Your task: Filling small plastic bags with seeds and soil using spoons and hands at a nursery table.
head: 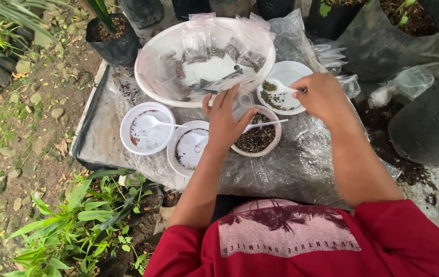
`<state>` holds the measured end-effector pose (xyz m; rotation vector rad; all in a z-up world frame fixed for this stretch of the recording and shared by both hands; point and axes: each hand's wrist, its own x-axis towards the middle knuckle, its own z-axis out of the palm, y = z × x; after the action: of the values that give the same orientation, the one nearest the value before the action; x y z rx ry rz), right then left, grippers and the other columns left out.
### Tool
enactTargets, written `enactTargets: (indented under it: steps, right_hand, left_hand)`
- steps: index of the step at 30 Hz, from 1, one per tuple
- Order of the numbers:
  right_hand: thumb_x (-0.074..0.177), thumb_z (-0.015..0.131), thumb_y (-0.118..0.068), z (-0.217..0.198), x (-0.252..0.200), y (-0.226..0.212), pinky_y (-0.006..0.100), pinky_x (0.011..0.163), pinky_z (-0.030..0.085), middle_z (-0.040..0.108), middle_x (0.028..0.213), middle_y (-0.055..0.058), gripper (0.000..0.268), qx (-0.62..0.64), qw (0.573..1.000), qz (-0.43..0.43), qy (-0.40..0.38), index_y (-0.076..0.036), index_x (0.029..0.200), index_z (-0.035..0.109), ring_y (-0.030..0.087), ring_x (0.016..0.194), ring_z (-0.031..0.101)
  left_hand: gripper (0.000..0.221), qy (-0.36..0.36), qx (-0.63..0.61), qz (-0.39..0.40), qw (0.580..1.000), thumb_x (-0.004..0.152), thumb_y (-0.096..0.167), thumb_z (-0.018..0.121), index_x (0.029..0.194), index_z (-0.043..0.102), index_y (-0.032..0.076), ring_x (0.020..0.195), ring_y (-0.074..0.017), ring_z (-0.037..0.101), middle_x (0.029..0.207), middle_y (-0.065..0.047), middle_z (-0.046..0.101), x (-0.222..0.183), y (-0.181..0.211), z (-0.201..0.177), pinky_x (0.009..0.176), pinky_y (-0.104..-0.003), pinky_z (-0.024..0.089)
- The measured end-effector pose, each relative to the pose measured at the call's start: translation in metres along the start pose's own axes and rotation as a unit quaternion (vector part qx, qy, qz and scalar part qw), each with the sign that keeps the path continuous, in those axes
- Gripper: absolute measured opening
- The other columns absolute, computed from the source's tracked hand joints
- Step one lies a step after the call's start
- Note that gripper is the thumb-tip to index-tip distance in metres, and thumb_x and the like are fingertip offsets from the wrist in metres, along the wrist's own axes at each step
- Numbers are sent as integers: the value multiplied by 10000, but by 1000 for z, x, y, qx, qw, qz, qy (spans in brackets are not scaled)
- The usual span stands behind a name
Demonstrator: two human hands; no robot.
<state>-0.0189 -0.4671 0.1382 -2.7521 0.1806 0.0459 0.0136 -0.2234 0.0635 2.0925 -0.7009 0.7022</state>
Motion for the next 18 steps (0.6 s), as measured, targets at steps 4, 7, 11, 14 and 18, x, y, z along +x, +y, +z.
enactTargets:
  steps: [4, 7, 11, 14, 18]
  right_hand:
    - [980, 672, -177, -27, -12, -32, 546, 831, 596, 790, 971, 159, 222, 9, 998, -55, 17, -168, 1154, 809, 444, 960, 721]
    - [969, 660, -188, -15, -11, -51, 552, 863, 589, 776, 959, 192, 207, -33, 991, -128, 28, -188, 1100, 821, 466, 962, 711]
    - [980, 656, -159, 17, 0, -52, 555, 811, 581, 759, 1003, 172, 231, -71, 985, -113, 106, -187, 1138, 822, 461, 923, 706]
    - [1002, 649, -195, 17, 12, -21, 509, 797, 589, 744, 1002, 111, 238, -87, 983, -102, 124, -281, 1164, 801, 406, 936, 715]
    - [920, 733, -273, 53, 45, 53, 504, 715, 621, 781, 917, 75, 200, -121, 987, 6, 104, -342, 1089, 814, 388, 855, 760]
  left_hand:
    - [706, -5, 44, -8, 999, 856, 373, 863, 1397, 553, 41, 1128, -289, 639, 1183, -170, 647, 4, -1, 3, 1167, -516, 147]
    - [700, -13, 37, -33, 999, 894, 414, 817, 1401, 535, 24, 1128, -300, 631, 1191, -173, 637, 6, 3, 2, 1154, -537, 152]
    - [709, 18, 38, -46, 998, 851, 407, 855, 1373, 557, 30, 1061, -294, 650, 1153, -156, 651, 9, 5, 2, 1120, -548, 194]
    - [686, 31, -2, -73, 997, 866, 431, 838, 1365, 568, 45, 1039, -270, 652, 1141, -132, 661, 8, -10, 0, 1098, -550, 223]
    - [616, 55, -271, -146, 950, 946, 349, 787, 1453, 532, 110, 1167, -278, 629, 1250, -136, 658, 11, -4, -25, 1135, -530, 274]
